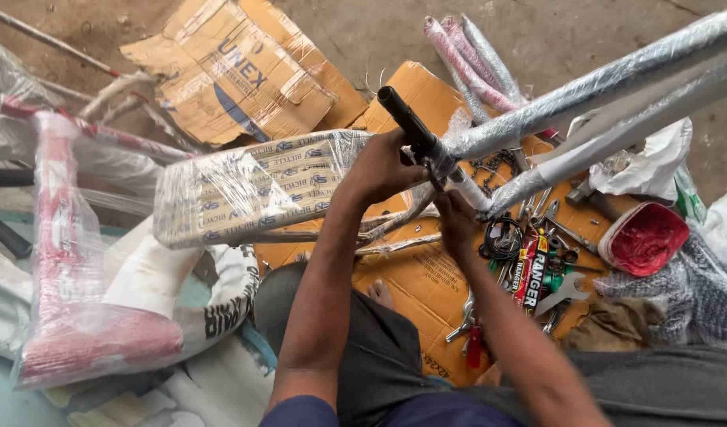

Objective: The person assembles a bicycle by attaching the seat post and saddle to the frame. They use a wrench to tighten the seat post clamp and apply red grease to the seat post before insertion.

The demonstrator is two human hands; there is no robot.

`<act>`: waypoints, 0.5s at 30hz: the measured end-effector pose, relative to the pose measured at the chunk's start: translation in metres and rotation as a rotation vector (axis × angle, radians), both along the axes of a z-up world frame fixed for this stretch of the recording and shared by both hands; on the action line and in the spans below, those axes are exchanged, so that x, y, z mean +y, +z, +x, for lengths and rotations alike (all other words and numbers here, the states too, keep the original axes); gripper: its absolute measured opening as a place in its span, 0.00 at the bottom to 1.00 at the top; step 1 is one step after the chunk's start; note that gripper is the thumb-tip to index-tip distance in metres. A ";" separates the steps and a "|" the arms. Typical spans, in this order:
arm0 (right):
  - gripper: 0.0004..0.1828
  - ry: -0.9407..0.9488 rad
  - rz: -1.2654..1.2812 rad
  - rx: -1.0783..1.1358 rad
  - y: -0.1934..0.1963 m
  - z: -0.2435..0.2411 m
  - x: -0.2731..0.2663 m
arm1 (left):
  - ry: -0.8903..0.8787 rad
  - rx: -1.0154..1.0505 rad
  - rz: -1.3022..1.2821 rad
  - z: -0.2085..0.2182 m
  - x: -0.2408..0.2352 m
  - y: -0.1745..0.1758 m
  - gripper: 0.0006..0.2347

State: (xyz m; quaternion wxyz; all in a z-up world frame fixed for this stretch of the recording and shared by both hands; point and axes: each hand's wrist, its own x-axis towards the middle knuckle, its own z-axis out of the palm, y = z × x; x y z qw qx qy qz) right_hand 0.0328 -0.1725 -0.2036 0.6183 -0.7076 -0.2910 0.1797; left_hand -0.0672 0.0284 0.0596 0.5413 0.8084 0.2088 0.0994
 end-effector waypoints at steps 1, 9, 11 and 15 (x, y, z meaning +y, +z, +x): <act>0.13 0.002 -0.090 -0.443 0.017 0.012 -0.021 | -0.011 0.029 -0.001 -0.001 -0.003 0.002 0.21; 0.29 0.155 -0.618 -1.173 0.281 0.098 -0.032 | 0.012 0.131 0.067 -0.001 -0.010 0.008 0.20; 0.32 0.182 -0.732 -1.395 0.310 0.094 -0.017 | 0.032 0.151 0.027 0.001 -0.012 0.010 0.20; 0.30 0.249 -0.705 -1.395 0.317 0.096 -0.006 | 0.034 0.104 0.050 -0.002 -0.009 0.009 0.20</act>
